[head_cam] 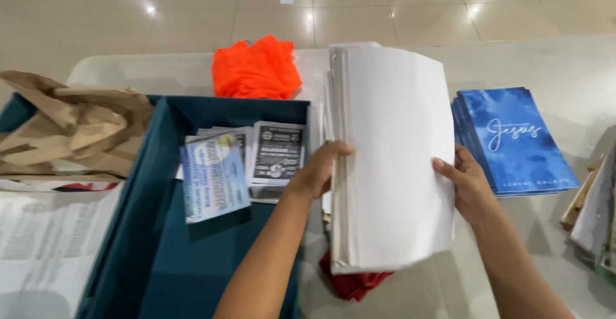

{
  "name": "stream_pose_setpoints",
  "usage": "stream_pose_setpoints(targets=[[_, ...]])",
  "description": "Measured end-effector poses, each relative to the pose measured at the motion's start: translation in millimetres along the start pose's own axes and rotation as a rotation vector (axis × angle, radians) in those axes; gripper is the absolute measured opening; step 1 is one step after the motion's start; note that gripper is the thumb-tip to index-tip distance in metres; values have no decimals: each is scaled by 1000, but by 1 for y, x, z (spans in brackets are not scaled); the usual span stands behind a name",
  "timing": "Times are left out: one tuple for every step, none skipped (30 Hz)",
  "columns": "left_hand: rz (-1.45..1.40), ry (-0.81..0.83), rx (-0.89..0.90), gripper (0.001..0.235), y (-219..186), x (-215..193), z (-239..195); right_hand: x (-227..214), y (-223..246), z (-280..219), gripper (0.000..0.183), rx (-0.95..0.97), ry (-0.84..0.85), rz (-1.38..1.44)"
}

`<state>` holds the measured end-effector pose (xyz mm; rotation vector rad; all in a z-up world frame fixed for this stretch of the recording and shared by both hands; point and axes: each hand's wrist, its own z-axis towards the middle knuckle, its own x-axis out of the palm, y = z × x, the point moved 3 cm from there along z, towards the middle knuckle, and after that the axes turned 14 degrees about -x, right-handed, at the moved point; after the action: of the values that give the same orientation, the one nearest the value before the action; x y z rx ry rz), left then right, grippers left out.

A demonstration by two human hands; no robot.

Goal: The person removes papers, notebooks, and brown paper from two teal plastic storage containers. They then use a red cloth to wipe the interior and exterior surfaces of the empty containers.

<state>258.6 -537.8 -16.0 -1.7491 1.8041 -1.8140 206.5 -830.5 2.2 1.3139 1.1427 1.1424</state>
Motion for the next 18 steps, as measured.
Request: stream_pose_setpoints(targets=[[-64, -25, -83, 34, 8, -10, 16, -5, -3, 4, 90, -12, -136, -139], [-74, -31, -86, 34, 20, -18, 30, -12, -22, 9, 90, -2, -131, -143], [47, -214, -101, 37, 27, -32, 44, -19, -38, 18, 95, 10, -174, -344], [168, -396, -118, 40, 32, -46, 56, -25, -53, 26, 100, 23, -216, -545], [169, -401, -113, 40, 42, -44, 58, -36, -91, 31, 100, 19, -212, -542], [458, -682, -138, 50, 50, -49, 56, -45, -126, 38, 108, -72, -109, -820], [748, -961, -158, 62, 56, -52, 53, -52, -161, 45, 116, -166, 2, -1096], [747, -965, -155, 62, 60, -46, 56, -46, -159, 47, 116, -171, 5, -1094], [928, -1070, -205, 72, 67, -40, 55, -40, -160, 44, 117, -100, 22, -1127], [1113, -1170, -257, 82, 74, -35, 53, -34, -162, 40, 118, -28, 39, -1161], [1110, -1173, -265, 82, 73, -30, 52, -33, -161, 41, 118, -24, 47, -1160], [1123, -1166, -302, 84, 73, -26, 51, -33, -161, 40, 120, 19, 34, -1128], [1136, -1155, -338, 85, 74, -21, 49, -33, -160, 39, 121, 63, 19, -1096], [1135, -1155, -346, 85, 72, -18, 53, -33, -158, 40, 121, 68, 24, -1097], [1176, -1155, -358, 89, 71, -16, 55, -32, -156, 39, 121, 82, 27, -1086], [1218, -1154, -371, 92, 71, -13, 55, -30, -154, 38, 122, 97, 29, -1075], [1211, -1161, -376, 92, 63, -1, 51, -27, -149, 39, 122, 96, 38, -1076], [1261, -1102, -339, 91, 55, 13, 47, -22, -141, 39, 120, -17, 24, -1116]])
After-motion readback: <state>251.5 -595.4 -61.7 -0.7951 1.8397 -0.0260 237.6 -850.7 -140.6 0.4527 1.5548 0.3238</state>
